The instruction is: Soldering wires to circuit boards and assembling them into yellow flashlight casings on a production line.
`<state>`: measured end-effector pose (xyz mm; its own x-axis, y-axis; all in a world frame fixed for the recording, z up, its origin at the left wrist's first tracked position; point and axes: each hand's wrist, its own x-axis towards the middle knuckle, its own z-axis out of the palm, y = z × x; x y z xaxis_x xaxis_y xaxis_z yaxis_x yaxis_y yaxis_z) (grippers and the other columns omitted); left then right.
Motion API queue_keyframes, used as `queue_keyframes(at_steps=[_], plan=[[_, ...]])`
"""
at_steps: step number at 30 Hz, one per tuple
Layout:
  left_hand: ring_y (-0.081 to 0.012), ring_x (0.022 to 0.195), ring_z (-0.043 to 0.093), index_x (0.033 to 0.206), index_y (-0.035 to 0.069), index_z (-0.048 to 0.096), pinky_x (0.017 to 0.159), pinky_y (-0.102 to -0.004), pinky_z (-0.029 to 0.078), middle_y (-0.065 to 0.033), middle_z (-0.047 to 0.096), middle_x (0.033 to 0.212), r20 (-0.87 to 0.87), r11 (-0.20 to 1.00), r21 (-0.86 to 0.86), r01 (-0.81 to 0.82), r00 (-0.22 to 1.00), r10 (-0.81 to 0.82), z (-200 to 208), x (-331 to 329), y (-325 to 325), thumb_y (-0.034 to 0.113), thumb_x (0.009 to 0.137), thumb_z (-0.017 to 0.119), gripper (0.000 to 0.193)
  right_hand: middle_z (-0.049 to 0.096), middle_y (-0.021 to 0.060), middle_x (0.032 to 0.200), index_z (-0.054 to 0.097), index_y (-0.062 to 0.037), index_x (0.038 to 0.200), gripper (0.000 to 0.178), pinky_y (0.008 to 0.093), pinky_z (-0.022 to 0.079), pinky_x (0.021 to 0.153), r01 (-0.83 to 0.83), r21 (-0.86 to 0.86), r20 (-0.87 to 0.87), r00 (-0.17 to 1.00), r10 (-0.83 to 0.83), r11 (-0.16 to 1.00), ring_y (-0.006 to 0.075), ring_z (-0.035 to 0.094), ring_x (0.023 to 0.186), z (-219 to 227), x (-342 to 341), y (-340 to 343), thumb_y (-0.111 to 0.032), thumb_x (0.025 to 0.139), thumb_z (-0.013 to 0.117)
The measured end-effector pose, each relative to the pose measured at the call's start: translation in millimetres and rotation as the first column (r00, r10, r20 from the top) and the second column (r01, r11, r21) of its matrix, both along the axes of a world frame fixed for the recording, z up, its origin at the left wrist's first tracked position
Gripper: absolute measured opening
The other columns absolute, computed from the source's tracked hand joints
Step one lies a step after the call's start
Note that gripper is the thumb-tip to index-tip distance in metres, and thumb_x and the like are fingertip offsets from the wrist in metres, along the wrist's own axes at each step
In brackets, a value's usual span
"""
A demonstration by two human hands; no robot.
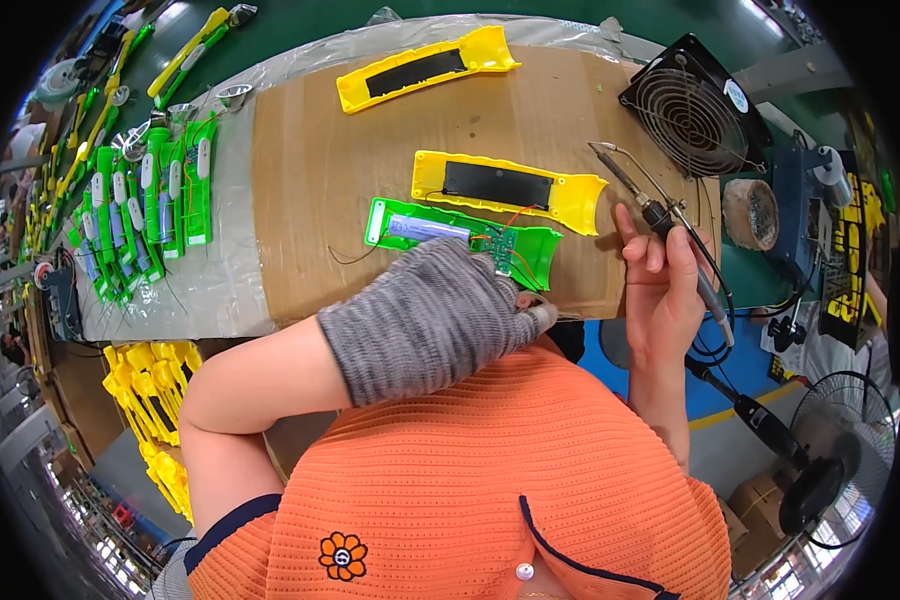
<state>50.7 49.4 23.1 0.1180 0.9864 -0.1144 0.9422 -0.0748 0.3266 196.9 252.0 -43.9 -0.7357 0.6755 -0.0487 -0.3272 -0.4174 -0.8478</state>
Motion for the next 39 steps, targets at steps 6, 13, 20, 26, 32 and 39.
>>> queue_keyframes(at_steps=[6, 13, 20, 26, 32, 39], plan=[[-0.0246, 0.077, 0.066, 0.116, 0.01, 0.064, 0.062, -0.0396, 0.051, -0.0085, 0.066, 0.086, -0.159, 0.992, 0.125, 0.005, 0.987, 0.015, -4, 3, 9, 0.019, 0.087, 0.059, 0.03, 0.05, 0.0042, 0.07, 0.046, -0.0057, 0.1, 0.007, 0.0534, 0.045, 0.109, 0.022, -0.005, 0.0, 1.0, -0.022, 1.0, 0.0207, 0.065, 0.072, -2, -1, -1, -0.008, 0.103, 0.051], [-0.0259, 0.083, 0.066, 0.13, 0.013, 0.059, 0.067, -0.0397, 0.053, -0.0079, 0.065, 0.098, 0.011, 0.894, 0.393, -0.215, 0.973, 0.229, -7, 9, 14, 0.022, 0.087, 0.066, 0.045, 0.048, 0.0035, 0.069, 0.047, -0.0056, 0.094, 0.01, 0.0543, 0.044, 0.11, 0.064, -0.058, -0.025, 0.998, -0.065, 0.996, 0.0202, 0.062, 0.07, -4, 0, -2, -0.009, 0.102, 0.051], [-0.0314, 0.078, 0.065, 0.09, 0.01, 0.067, 0.065, -0.042, 0.052, -0.0105, 0.065, 0.083, 0.165, 0.692, -0.055, -0.72, 0.677, 0.717, -11, 12, -59, 0.035, 0.095, 0.063, 0.025, 0.045, 0.0023, 0.064, 0.047, -0.0097, 0.09, 0.013, 0.053, 0.042, 0.111, 0.058, -0.136, -0.03, 0.998, -0.063, 0.989, 0.0186, 0.058, 0.067, -6, 9, 4, -0.012, 0.102, 0.051], [-0.0313, 0.083, 0.061, 0.113, 0.007, 0.069, 0.075, -0.0419, 0.048, -0.0112, 0.065, 0.09, 0.109, 0.396, 0.396, -0.828, 0.471, 0.875, -46, -1, -84, 0.018, 0.085, 0.075, 0.031, 0.043, 0.0005, 0.063, 0.047, -0.0113, 0.094, 0.008, 0.0495, 0.045, 0.107, -0.068, -0.105, -0.036, 0.997, 0.064, 0.992, 0.0159, 0.055, 0.062, 3, 17, 1, -0.013, 0.102, 0.05], [-0.0257, 0.095, 0.065, 0.104, 0.014, 0.073, 0.088, -0.0374, 0.048, -0.0054, 0.07, 0.1, 0.461, 0.503, 0.459, -0.732, 0.68, 0.569, -34, -9, -50, 0.009, 0.083, 0.075, 0.022, 0.043, 0.0018, 0.061, 0.045, -0.005, 0.099, 0.01, 0.0508, 0.048, 0.101, -0.24, 0.029, 0.001, 0.971, 0.24, 0.97, 0.0183, 0.055, 0.053, 16, 19, -7, -0.01, 0.097, 0.054], [-0.0273, 0.083, 0.063, 0.095, 0.012, 0.071, 0.075, -0.0405, 0.048, -0.0078, 0.066, 0.088, 0.312, 0.771, 0.355, -0.529, 0.844, 0.435, -27, -24, -21, 0.011, 0.084, 0.072, 0.011, 0.051, 0.0057, 0.064, 0.046, -0.0044, 0.1, 0.012, 0.0412, 0.052, 0.08, -0.245, -0.012, 0.146, 0.959, 0.244, 0.969, 0.0181, 0.054, 0.052, 22, 27, -12, -0.008, 0.095, 0.057]])
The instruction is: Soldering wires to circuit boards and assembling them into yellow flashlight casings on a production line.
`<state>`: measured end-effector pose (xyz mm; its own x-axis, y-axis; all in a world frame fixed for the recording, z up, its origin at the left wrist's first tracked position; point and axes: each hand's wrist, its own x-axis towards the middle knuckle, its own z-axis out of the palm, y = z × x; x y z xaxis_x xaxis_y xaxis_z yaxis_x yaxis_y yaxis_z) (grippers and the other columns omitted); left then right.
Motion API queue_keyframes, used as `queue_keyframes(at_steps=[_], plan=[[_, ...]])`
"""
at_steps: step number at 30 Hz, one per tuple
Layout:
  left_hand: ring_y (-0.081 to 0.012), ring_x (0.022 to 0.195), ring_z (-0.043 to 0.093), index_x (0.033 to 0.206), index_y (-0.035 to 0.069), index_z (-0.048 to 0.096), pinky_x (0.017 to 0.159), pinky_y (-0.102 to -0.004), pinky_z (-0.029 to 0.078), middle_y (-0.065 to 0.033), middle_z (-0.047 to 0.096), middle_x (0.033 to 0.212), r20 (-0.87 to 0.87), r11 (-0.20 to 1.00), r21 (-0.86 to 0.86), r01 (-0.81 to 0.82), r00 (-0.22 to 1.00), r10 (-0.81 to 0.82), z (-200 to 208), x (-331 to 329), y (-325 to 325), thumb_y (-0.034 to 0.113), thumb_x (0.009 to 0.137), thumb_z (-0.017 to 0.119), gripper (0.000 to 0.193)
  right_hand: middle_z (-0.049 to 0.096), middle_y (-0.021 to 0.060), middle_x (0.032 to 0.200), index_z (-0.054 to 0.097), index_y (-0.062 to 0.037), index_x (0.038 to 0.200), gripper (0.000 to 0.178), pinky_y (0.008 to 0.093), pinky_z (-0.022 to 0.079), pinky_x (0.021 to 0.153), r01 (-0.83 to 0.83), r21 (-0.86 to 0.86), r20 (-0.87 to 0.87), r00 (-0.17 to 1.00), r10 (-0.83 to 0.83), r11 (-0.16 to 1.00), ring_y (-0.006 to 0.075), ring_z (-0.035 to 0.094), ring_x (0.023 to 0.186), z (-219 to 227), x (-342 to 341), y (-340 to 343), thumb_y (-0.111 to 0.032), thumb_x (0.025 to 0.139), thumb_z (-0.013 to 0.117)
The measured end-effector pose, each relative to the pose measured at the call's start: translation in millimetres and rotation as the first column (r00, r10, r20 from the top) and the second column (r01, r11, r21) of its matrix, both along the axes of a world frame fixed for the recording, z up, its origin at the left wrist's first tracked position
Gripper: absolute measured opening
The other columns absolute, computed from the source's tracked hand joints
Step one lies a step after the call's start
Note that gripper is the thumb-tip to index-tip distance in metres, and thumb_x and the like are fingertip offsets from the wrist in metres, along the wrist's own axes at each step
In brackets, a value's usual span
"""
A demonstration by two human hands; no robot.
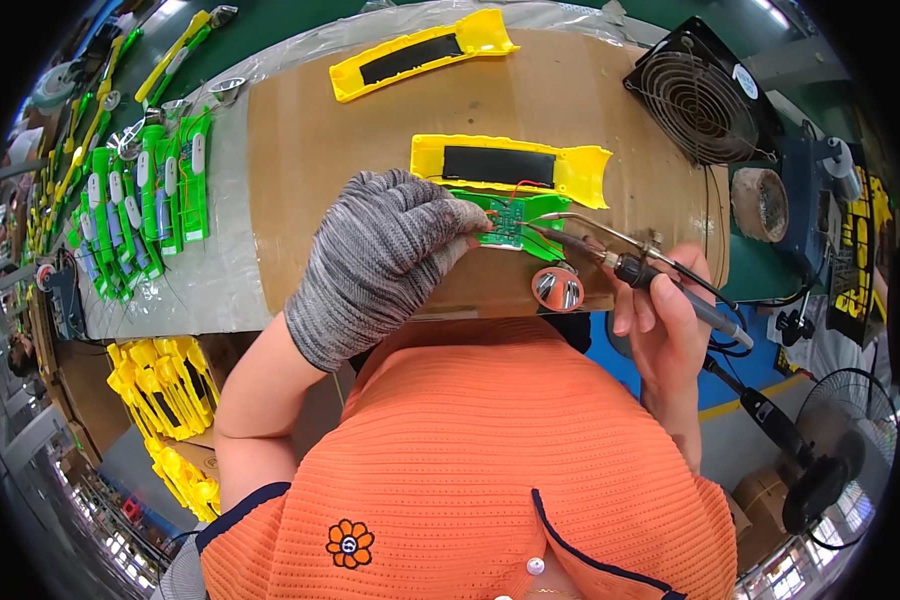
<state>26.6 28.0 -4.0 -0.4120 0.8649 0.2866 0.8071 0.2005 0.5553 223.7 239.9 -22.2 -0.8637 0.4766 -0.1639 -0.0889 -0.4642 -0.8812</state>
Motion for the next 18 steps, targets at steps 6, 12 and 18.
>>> queue_keyframes(at_steps=[6, 12, 18], plan=[[-0.0289, 0.081, 0.064, 0.093, 0.01, 0.072, 0.075, -0.0426, 0.049, -0.0102, 0.066, 0.086, -0.046, 0.983, -0.179, 0.037, 0.998, -0.046, 9, -4, 11, 0.017, 0.083, 0.071, 0.013, 0.058, 0.0096, 0.071, 0.046, -0.0031, 0.099, 0.015, 0.0329, 0.054, 0.056, -0.014, -0.028, -0.001, 1.0, 0.014, 0.999, 0.0174, 0.055, 0.053, -4, 1, 3, -0.002, 0.093, 0.06], [-0.0315, 0.08, 0.063, 0.094, 0.008, 0.072, 0.073, -0.0431, 0.049, -0.0113, 0.065, 0.084, -0.065, 0.967, -0.255, 0.026, 0.997, -0.044, 16, -3, 18, 0.014, 0.081, 0.071, 0.014, 0.062, 0.0113, 0.079, 0.046, -0.0022, 0.097, 0.017, 0.0293, 0.049, 0.049, 0.001, 0.011, 0.067, 0.998, -0.002, 1.0, 0.0153, 0.057, 0.053, 2, -3, 0, 0.0, 0.092, 0.062], [-0.0338, 0.078, 0.062, 0.092, 0.007, 0.071, 0.072, -0.0431, 0.049, -0.0123, 0.065, 0.082, -0.056, 0.972, -0.234, 0.021, 0.998, -0.035, 16, -2, 18, 0.007, 0.078, 0.075, 0.015, 0.063, 0.0088, 0.077, 0.047, -0.0018, 0.095, 0.018, 0.024, 0.045, 0.049, -0.064, 0.079, 0.155, 0.987, 0.051, 0.995, 0.0158, 0.065, 0.059, 6, -5, 0, -0.001, 0.091, 0.064]])
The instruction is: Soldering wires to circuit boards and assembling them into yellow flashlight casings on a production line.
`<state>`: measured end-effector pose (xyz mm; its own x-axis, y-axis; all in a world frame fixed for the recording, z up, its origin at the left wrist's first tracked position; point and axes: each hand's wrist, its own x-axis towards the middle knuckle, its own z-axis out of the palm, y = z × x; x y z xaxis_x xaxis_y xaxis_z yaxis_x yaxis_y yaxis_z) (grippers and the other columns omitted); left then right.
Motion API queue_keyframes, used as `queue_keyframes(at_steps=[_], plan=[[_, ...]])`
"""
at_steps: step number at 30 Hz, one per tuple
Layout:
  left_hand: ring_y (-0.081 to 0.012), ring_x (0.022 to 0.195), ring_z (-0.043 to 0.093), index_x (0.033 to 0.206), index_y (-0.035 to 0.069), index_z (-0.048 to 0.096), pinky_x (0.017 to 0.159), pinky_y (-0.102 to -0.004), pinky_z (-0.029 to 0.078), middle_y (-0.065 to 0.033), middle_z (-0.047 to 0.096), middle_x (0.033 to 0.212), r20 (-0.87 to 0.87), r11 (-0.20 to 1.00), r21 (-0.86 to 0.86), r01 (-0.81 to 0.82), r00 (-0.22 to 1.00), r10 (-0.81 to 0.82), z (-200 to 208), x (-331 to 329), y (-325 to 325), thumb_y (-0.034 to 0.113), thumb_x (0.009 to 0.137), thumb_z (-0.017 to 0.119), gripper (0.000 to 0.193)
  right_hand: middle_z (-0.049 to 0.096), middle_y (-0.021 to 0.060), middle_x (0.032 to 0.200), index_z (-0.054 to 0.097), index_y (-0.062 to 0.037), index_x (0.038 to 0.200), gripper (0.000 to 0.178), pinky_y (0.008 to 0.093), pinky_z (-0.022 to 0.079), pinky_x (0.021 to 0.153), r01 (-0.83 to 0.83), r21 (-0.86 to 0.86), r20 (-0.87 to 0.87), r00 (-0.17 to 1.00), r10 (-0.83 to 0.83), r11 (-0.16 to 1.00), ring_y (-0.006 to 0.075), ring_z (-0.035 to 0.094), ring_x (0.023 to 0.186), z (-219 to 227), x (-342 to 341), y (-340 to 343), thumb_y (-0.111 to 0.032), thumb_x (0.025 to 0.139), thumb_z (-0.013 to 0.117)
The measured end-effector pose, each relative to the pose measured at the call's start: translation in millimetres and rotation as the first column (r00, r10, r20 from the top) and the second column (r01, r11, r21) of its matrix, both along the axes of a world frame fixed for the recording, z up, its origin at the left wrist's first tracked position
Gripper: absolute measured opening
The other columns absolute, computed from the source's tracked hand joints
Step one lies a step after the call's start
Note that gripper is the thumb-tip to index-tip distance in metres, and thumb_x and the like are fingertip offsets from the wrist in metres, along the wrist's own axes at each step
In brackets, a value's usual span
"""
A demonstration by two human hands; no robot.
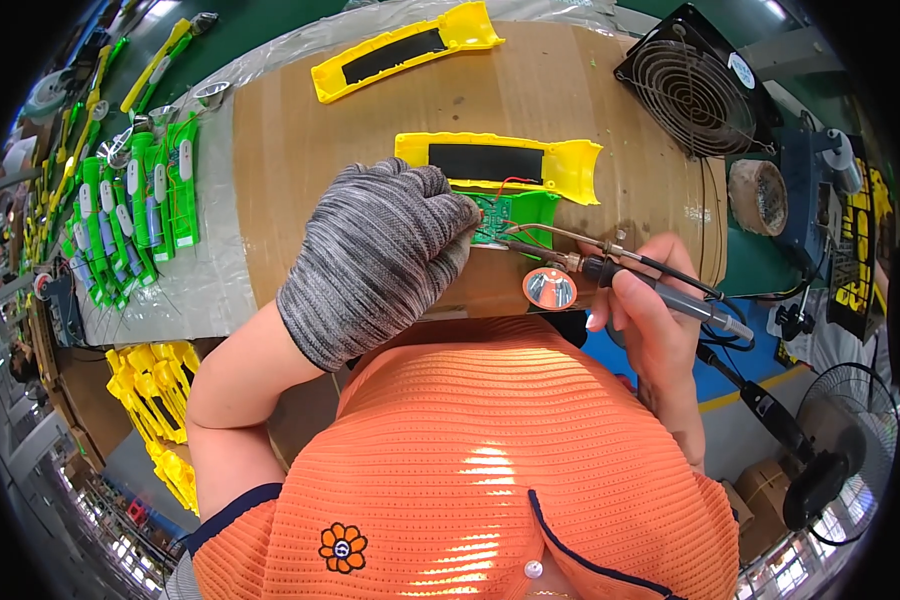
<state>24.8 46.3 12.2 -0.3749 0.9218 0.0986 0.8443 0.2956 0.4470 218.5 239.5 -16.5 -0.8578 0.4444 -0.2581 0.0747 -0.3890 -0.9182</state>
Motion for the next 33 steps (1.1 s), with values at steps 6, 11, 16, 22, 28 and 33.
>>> queue_keyframes(at_steps=[6, 11, 16, 22, 28, 33], plan=[[-0.0338, 0.077, 0.062, 0.091, 0.006, 0.07, 0.071, -0.0435, 0.049, -0.0124, 0.065, 0.082, 0.015, 1.0, 0.012, 0.008, 1.0, -0.008, 0, -1, 0, 0.007, 0.078, 0.075, 0.014, 0.063, 0.0092, 0.075, 0.047, -0.0015, 0.095, 0.017, 0.0232, 0.046, 0.051, 0.0, 0.005, -0.009, 1.0, 0.0, 1.0, 0.015, 0.065, 0.06, -1, -1, -2, -0.001, 0.092, 0.064], [-0.0337, 0.077, 0.062, 0.091, 0.006, 0.07, 0.07, -0.0434, 0.049, -0.0125, 0.065, 0.082, 0.01, 1.0, 0.0, -0.001, 1.0, 0.001, 0, 0, 1, 0.008, 0.078, 0.075, 0.014, 0.063, 0.0095, 0.074, 0.047, -0.0013, 0.096, 0.017, 0.0233, 0.048, 0.053, -0.008, 0.038, -0.016, 1.0, 0.009, 0.999, 0.0152, 0.066, 0.062, -2, 2, -3, -0.001, 0.093, 0.064], [-0.0318, 0.08, 0.062, 0.092, 0.008, 0.071, 0.073, -0.0453, 0.048, -0.0119, 0.063, 0.083, 0.011, 1.0, -0.002, 0.0, 1.0, 0.0, -4, 0, -1, 0.017, 0.082, 0.068, 0.014, 0.064, 0.0099, 0.074, 0.047, -0.0019, 0.095, 0.017, 0.0232, 0.049, 0.054, -0.008, 0.047, -0.046, 0.999, 0.011, 0.999, 0.0152, 0.066, 0.063, -4, 2, -6, -0.002, 0.093, 0.064], [-0.0322, 0.08, 0.063, 0.093, 0.008, 0.071, 0.074, -0.0455, 0.048, -0.0125, 0.063, 0.083, 0.02, 1.0, -0.011, -0.001, 1.0, 0.001, -1, 1, 0, 0.017, 0.083, 0.068, 0.014, 0.065, 0.0112, 0.076, 0.046, -0.0025, 0.095, 0.019, 0.0236, 0.049, 0.054, 0.009, 0.021, -0.043, 0.999, -0.008, 1.0, 0.0154, 0.066, 0.063, -5, 6, -7, -0.003, 0.093, 0.064], [-0.0314, 0.082, 0.063, 0.093, 0.008, 0.071, 0.076, -0.0452, 0.047, -0.0121, 0.064, 0.086, 0.028, 0.999, -0.028, -0.02, 0.999, 0.02, -1, 3, -1, 0.019, 0.084, 0.067, 0.015, 0.053, 0.0066, 0.065, 0.045, -0.0031, 0.097, 0.014, 0.0313, 0.054, 0.058, 0.136, 0.037, -0.247, 0.961, -0.123, 0.99, 0.0185, 0.059, 0.053, -12, 3, 13, -0.004, 0.093, 0.058], [-0.0326, 0.085, 0.063, 0.092, 0.008, 0.07, 0.078, -0.0413, 0.048, -0.0115, 0.067, 0.089, -0.025, 0.999, 0.022, -0.027, 0.999, 0.027, 13, -1, 6, 0.009, 0.078, 0.076, 0.014, 0.046, 0.004, 0.062, 0.045, -0.0046, 0.093, 0.012, 0.0348, 0.053, 0.075, 0.261, 0.055, -0.186, 0.951, -0.247, 0.964, 0.0175, 0.053, 0.053, -21, 2, 29, -0.009, 0.097, 0.056]])
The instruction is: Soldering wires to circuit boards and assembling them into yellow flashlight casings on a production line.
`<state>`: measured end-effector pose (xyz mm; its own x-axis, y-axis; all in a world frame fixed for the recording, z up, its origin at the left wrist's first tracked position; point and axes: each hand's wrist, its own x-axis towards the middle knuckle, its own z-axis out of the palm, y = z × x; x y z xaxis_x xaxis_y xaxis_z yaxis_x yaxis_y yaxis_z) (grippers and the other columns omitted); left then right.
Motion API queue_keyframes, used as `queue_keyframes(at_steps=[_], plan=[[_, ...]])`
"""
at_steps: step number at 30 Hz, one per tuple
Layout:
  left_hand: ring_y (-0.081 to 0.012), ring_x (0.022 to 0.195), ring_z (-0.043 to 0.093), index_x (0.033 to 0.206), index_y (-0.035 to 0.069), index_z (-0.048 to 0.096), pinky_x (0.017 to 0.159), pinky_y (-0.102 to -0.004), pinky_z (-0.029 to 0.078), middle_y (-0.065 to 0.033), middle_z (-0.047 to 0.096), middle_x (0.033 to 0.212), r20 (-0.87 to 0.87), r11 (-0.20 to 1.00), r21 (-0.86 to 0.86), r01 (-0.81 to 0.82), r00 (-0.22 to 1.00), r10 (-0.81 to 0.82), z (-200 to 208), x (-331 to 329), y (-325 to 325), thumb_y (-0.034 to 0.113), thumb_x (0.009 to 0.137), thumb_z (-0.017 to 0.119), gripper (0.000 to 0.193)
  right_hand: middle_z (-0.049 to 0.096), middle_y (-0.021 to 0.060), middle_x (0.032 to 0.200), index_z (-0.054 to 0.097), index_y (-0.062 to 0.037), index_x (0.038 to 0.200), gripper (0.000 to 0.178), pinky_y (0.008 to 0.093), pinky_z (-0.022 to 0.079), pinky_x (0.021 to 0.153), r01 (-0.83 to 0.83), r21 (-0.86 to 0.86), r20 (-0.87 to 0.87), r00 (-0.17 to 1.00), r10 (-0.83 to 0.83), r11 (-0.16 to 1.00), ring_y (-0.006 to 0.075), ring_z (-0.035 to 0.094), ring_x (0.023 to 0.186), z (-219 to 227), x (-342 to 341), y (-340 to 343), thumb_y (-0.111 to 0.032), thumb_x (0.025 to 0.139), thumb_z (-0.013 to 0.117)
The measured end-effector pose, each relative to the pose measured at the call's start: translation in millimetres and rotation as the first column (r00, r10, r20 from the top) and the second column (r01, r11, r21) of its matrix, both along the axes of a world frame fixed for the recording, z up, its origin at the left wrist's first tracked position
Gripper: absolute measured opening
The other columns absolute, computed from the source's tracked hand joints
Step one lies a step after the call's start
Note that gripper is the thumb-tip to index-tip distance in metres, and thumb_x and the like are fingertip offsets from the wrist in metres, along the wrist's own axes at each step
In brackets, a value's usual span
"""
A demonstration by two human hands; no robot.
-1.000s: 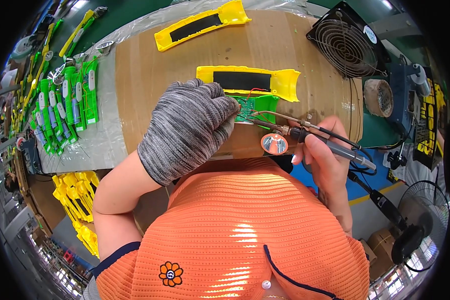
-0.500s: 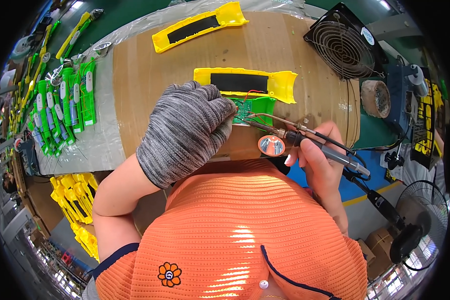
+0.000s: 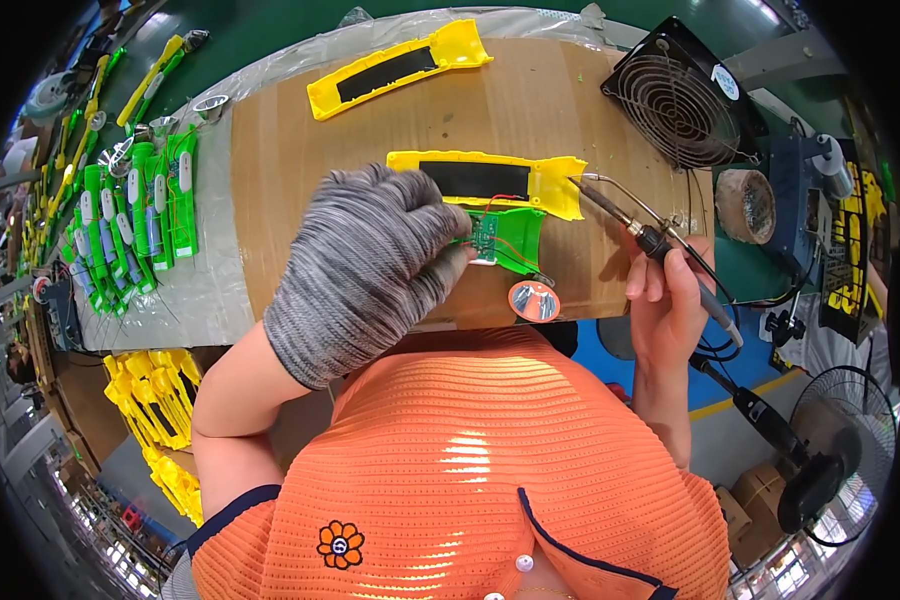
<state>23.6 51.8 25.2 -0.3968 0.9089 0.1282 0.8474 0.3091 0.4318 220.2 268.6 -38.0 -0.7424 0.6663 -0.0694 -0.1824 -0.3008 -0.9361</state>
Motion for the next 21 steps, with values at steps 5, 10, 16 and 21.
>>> queue_keyframes(at_steps=[5, 10, 16, 21], plan=[[-0.0306, 0.094, 0.063, 0.106, 0.009, 0.068, 0.082, -0.0417, 0.05, -0.0086, 0.065, 0.1, -0.282, 0.999, -0.044, -0.002, 0.959, -0.011, -6, -31, 24, 0.012, 0.083, 0.07, 0.023, 0.039, -0.0009, 0.058, 0.041, -0.0147, 0.081, 0.021, 0.0485, 0.038, 0.114, 0.044, -0.095, -0.072, 0.996, -0.05, 0.995, 0.0122, 0.046, 0.057, -3, -7, -3, -0.011, 0.1, 0.05], [-0.0306, 0.097, 0.063, 0.112, 0.009, 0.066, 0.085, -0.04, 0.051, -0.0106, 0.063, 0.104, -0.185, 0.938, -0.257, 0.233, 0.941, -0.285, -3, -52, 34, 0.011, 0.082, 0.067, 0.03, 0.042, 0.0013, 0.06, 0.043, -0.0087, 0.087, 0.015, 0.053, 0.045, 0.106, 0.05, -0.124, -0.175, 0.982, -0.072, 0.991, 0.0147, 0.051, 0.056, -12, -5, 3, -0.009, 0.098, 0.054], [-0.0362, 0.106, 0.058, 0.12, 0.007, 0.058, 0.092, -0.0474, 0.046, -0.0187, 0.058, 0.122, -0.057, 0.973, -0.116, 0.2, 0.977, -0.208, -18, -2, -23, 0.015, 0.077, 0.076, 0.047, 0.041, 0.001, 0.062, 0.042, -0.0086, 0.091, 0.014, 0.0534, 0.046, 0.104, 0.082, -0.149, -0.182, 0.977, -0.109, 0.985, 0.014, 0.05, 0.055, -14, -3, 1, -0.011, 0.097, 0.055], [-0.0383, 0.106, 0.061, 0.13, 0.01, 0.054, 0.091, -0.0482, 0.05, -0.0219, 0.059, 0.121, 0.055, 0.985, 0.084, 0.148, 0.987, -0.153, -28, -21, -24, 0.01, 0.077, 0.074, 0.057, 0.041, 0.0014, 0.062, 0.042, -0.0089, 0.09, 0.017, 0.0509, 0.049, 0.102, 0.1, -0.181, -0.172, 0.976, -0.132, 0.978, 0.0136, 0.049, 0.055, -12, -5, 3, -0.011, 0.097, 0.057]])
